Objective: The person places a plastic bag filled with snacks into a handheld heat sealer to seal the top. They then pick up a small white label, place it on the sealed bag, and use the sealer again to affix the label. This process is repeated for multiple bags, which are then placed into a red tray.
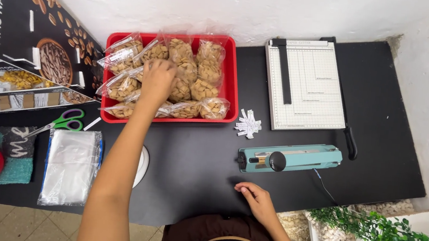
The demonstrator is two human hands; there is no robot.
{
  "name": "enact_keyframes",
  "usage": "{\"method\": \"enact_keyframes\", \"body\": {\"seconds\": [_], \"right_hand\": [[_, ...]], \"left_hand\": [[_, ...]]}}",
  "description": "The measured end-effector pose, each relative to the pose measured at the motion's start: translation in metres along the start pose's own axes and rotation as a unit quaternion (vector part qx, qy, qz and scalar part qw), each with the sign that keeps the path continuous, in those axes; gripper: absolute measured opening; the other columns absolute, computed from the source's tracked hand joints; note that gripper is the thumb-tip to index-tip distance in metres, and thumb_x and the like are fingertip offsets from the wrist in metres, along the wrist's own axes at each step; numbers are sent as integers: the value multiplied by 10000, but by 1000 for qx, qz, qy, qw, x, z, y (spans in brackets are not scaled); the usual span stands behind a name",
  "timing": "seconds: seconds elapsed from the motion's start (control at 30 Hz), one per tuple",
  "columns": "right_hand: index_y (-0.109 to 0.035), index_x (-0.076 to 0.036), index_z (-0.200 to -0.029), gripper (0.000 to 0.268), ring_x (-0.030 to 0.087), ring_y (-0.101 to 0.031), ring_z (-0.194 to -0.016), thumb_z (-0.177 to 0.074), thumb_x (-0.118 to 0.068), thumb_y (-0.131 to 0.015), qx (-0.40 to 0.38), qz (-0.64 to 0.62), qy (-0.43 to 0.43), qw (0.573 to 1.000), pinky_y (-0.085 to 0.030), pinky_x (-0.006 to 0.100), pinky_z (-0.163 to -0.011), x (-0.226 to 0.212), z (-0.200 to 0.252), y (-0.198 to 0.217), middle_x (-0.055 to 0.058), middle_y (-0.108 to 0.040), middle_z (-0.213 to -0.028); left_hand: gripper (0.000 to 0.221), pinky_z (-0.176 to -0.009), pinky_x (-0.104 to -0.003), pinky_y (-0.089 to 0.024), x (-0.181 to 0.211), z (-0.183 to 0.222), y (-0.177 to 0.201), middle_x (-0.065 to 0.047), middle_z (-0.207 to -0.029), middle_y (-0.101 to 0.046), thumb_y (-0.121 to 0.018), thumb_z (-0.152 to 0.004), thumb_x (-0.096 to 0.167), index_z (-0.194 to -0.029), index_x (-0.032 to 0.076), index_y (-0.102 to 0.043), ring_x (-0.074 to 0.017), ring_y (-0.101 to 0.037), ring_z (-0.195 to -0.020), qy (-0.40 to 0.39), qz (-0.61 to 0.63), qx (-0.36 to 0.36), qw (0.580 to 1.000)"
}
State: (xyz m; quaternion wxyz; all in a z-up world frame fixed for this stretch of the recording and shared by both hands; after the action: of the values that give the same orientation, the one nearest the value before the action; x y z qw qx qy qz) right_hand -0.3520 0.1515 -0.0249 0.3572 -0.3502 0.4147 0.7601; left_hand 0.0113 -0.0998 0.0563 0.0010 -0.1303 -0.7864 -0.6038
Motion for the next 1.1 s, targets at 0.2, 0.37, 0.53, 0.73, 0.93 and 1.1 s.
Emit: {"method": "enact_keyframes", "body": {"seconds": [0.2, 0.37, 0.53, 0.73, 0.93, 1.1], "right_hand": [[-802, -126, -1071, 305, 115, -775, -1006, -968, -294, -568, 22, -20, -3, 1000, -551, 265, -936, 6, 6, 9, 0, -840, -1042], [-803, -133, -1068, 307, 118, -773, -1002, -965, -305, -571, 36, -8, 17, 999, -555, 274, -934, 2, 5, 18, -5, -844, -1016], [-707, -87, -1203, 287, 199, -719, -1088, -938, -187, -658, 26, -115, 107, 987, -541, 347, -969, -39, -18, 11, 76, -778, -1147], [-207, -164, -1579, 1027, 272, -352, -1439, -806, -432, -828, -172, -524, 238, 799, -389, 500, -1131, -115, -17, -12, 28, -316, -1606], [-195, -122, -1591, 1108, 544, -602, -1170, -688, -105, -839, -286, -638, 162, 696, -616, 614, -727, -66, 2, -27, 302, -524, -1412], [-243, -112, -1578, 1065, 433, -659, -1156, -687, -26, -820, -190, -641, 154, 728, -629, 594, -755, -47, 9, -16, 253, -569, -1387]], "left_hand": [[318, -1267, -591, -197, 15, 2, 38, -28, -644, -688, -631, -1024, 105, -721, 102, -726, -210, -681, -683, -32, 15, -49, 998], [146, -1205, -499, -378, 54, 9, 118, -66, -757, -775, -671, -1023, 166, -958, 128, -797, -185, -735, -667, -128, 80, 39, 988], [140, -912, -418, -544, 124, 44, 186, -42, -769, -684, -620, -954, 122, -831, 117, -685, -228, -646, -706, -242, 100, 109, 959], [182, -672, -398, -559, 201, 82, 199, -61, -945, -706, -534, -1024, 221, -935, 137, -668, -289, -697, -772, -298, 267, 55, 915], [265, -607, -407, -573, 239, 99, 214, -63, -1221, -703, -479, -1040, 261, -1256, 187, -612, -313, -715, -681, -303, 248, -4, 920], [506, -666, -412, -587, 228, 88, 218, -38, -1437, -617, -630, -967, 360, -1441, 212, -532, -304, -739, -857, -211, 231, 12, 950]]}}
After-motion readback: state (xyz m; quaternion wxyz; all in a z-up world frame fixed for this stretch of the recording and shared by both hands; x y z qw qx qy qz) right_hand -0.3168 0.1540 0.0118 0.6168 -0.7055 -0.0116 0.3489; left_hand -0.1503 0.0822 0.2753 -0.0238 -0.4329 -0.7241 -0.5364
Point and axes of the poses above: each hand's wrist, its own z-axis away from the middle knuckle, its own y-axis out of the back of the hand, x = y × z, the point moved 6 cm from there along -z, towards the middle knuckle
